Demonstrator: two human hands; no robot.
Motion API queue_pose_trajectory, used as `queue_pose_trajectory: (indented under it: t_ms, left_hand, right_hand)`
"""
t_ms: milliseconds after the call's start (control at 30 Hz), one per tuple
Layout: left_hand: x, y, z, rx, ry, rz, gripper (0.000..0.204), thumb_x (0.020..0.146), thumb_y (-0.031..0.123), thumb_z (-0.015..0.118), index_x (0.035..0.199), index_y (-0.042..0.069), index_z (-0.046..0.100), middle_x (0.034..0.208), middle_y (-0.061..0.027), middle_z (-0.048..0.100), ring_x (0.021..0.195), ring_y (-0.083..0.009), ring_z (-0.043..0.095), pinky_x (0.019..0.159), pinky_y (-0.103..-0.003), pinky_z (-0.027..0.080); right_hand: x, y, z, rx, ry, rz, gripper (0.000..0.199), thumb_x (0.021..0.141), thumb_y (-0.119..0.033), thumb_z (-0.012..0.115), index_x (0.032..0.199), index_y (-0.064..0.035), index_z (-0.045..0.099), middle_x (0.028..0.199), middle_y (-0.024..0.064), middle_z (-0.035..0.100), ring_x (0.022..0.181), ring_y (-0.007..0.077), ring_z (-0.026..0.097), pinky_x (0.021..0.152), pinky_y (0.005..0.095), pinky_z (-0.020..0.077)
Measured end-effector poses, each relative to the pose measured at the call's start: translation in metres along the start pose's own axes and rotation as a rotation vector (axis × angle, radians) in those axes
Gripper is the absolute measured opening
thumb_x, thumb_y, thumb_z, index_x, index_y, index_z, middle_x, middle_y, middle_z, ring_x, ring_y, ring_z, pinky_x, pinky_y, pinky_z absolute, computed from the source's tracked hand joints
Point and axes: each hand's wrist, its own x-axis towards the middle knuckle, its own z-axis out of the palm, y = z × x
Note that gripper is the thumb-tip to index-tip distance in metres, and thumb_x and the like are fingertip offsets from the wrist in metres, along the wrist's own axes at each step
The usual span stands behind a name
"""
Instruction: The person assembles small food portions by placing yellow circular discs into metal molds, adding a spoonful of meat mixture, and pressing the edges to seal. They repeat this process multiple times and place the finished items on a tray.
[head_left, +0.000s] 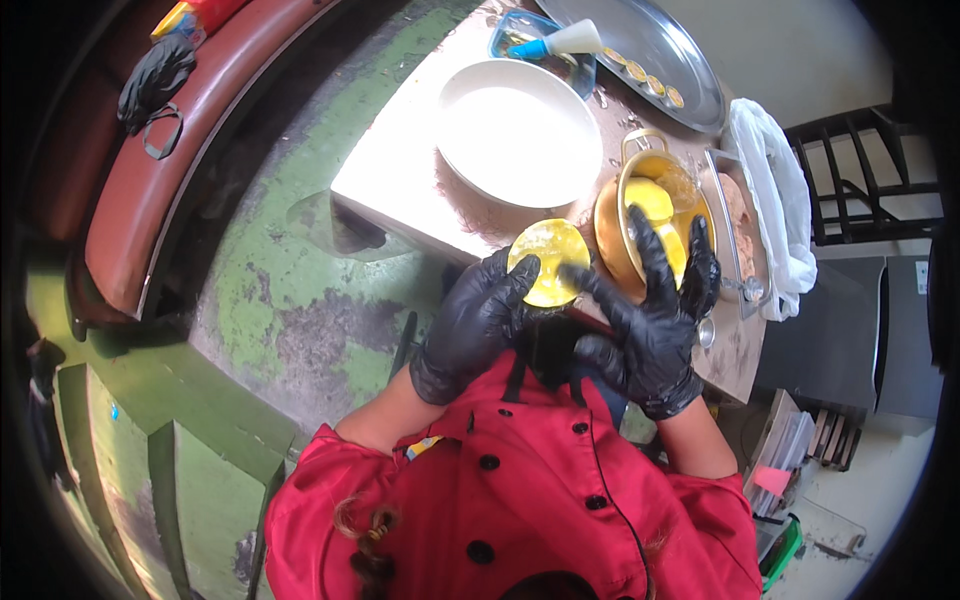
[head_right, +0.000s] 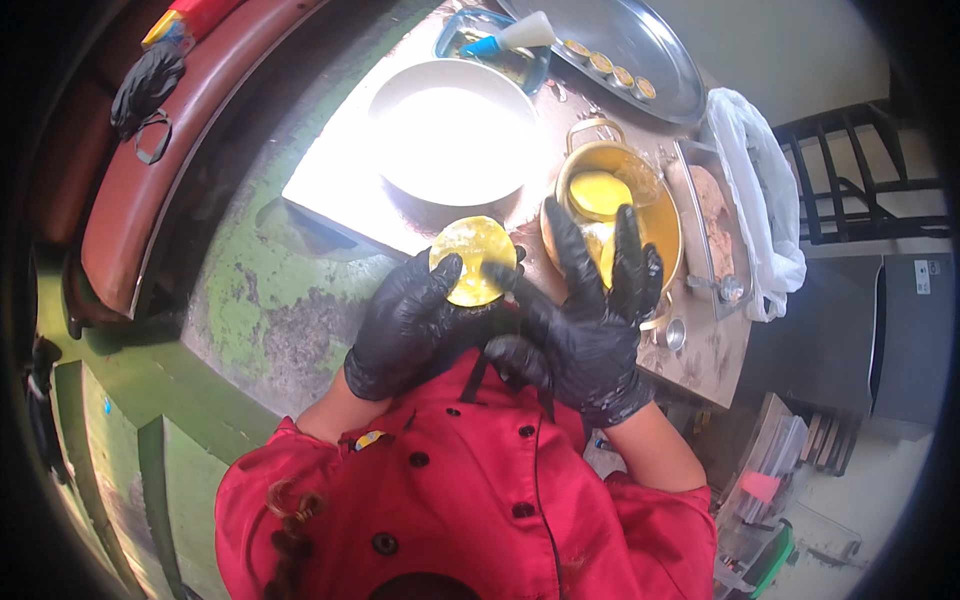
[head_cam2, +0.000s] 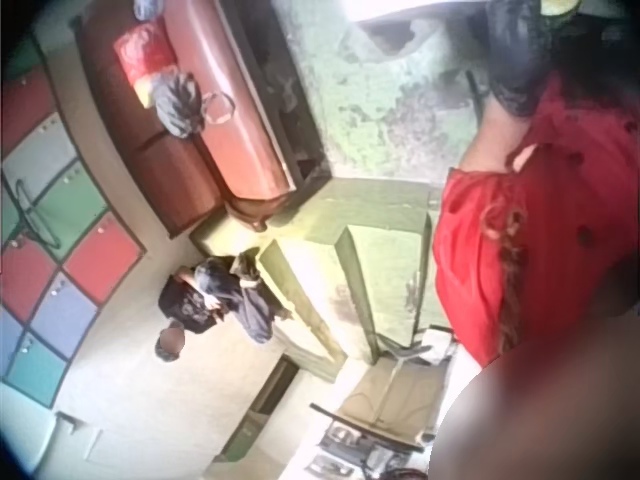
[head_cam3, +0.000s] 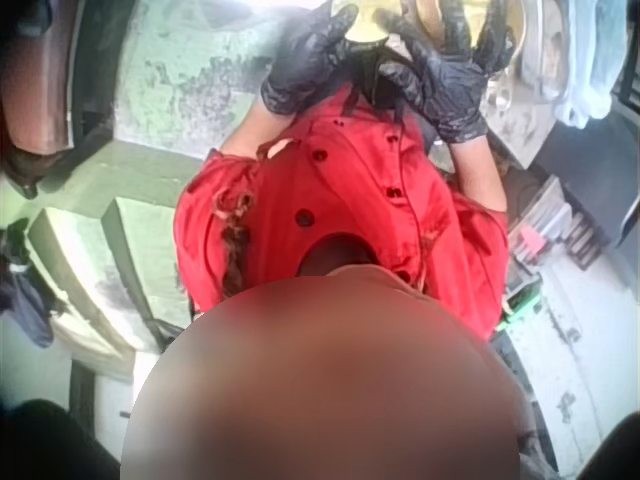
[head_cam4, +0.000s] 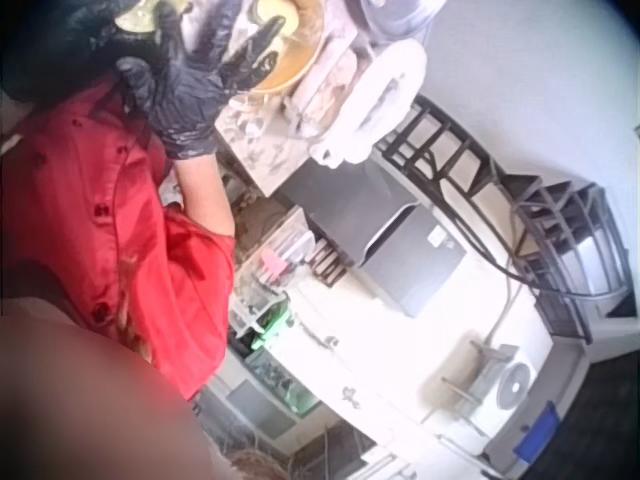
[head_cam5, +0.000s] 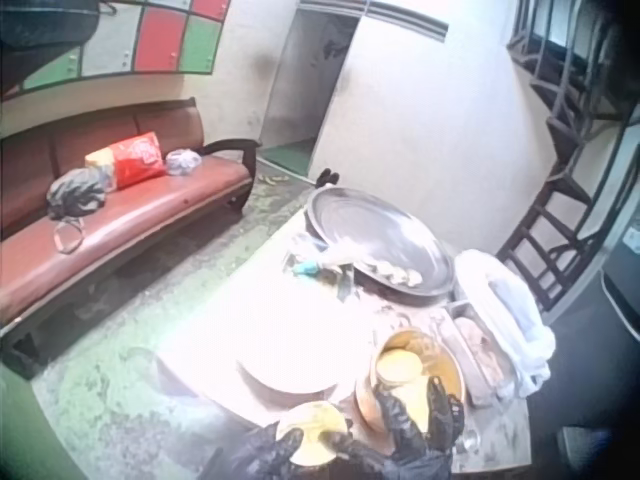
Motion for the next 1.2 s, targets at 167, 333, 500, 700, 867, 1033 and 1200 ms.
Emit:
queue_pose_trajectory:
  t_ms: [167,333,500,700,867,1033,1200]
  left_hand:
    - [0.005,-0.008,0.002,0.404,0.001,0.382,0.043,0.089,0.006,0.072,0.129,-0.004,0.057,0.117,-0.0211,0.068,0.104,-0.0340,0.068,0.089,-0.040,0.055]
    - [0.008,-0.009,0.006,-0.132,-0.076,-0.201,0.037,0.098,0.012,0.063,0.130,-0.004,0.055,0.119,-0.0167,0.066,0.105,-0.0267,0.067,0.091,-0.036,0.054]
    - [0.007,-0.021,0.017,-0.516,0.027,-0.381,0.030,0.097,0.009,0.064,0.124,-0.004,0.061,0.120,-0.0194,0.065,0.104,-0.0280,0.068,0.090,-0.036,0.056]
    - [0.008,-0.024,0.018,-0.859,0.086,-0.465,0.040,0.103,0.015,0.058,0.135,-0.007,0.049,0.124,-0.0161,0.063,0.107,-0.0245,0.066,0.092,-0.036,0.056]
    - [0.008,-0.034,0.015,-0.978,-0.033,-0.303,0.043,0.108,0.026,0.047,0.140,-0.003,0.046,0.135,-0.0128,0.058,0.120,-0.0235,0.059,0.105,-0.037,0.049]
    - [0.006,-0.034,0.010,0.138,-0.076,0.021,0.051,0.109,0.036,0.042,0.143,-0.003,0.043,0.135,-0.0140,0.058,0.121,-0.0224,0.060,0.105,-0.038,0.049]
    - [0.010,-0.034,0.014,0.149,-0.127,0.014,0.050,0.109,0.035,0.042,0.142,-0.003,0.044,0.135,-0.0139,0.058,0.120,-0.0223,0.060,0.106,-0.038,0.048]
  right_hand:
    - [0.001,0.003,0.006,0.028,-0.038,0.011,0.068,0.091,-0.077,0.037,0.144,-0.0382,0.054,0.165,0.0087,0.026,0.151,0.0454,0.012,0.117,0.0627,0.0004]
    - [-0.015,-0.001,0.006,0.039,-0.045,-0.118,0.067,0.089,-0.078,0.042,0.139,-0.0381,0.060,0.161,0.0080,0.034,0.150,0.0436,0.016,0.119,0.0570,0.0047]
    - [0.031,0.028,-0.005,0.052,0.072,-0.054,0.064,0.092,-0.070,0.046,0.135,-0.0268,0.064,0.154,0.0171,0.039,0.146,0.0466,0.023,0.116,0.0584,0.0142]
    - [0.104,0.044,0.031,0.034,0.013,-0.158,0.057,0.096,-0.060,0.048,0.132,-0.0196,0.066,0.157,0.0215,0.034,0.150,0.0446,0.015,0.118,0.0614,0.0087]
    - [0.107,0.042,0.037,0.048,-0.038,-0.157,0.052,0.098,-0.055,0.048,0.124,-0.0164,0.071,0.160,0.0212,0.029,0.151,0.0429,0.014,0.119,0.0617,0.0065]
    - [0.088,0.043,0.025,0.114,0.054,-0.120,0.065,0.094,-0.067,0.044,0.135,-0.0206,0.063,0.160,0.0213,0.029,0.149,0.0482,0.015,0.116,0.0615,0.0106]
    - [0.042,0.010,0.005,-0.025,0.006,-0.007,0.069,0.094,-0.072,0.039,0.138,-0.0245,0.062,0.165,0.0155,0.021,0.152,0.0442,0.008,0.118,0.0582,0.0010]
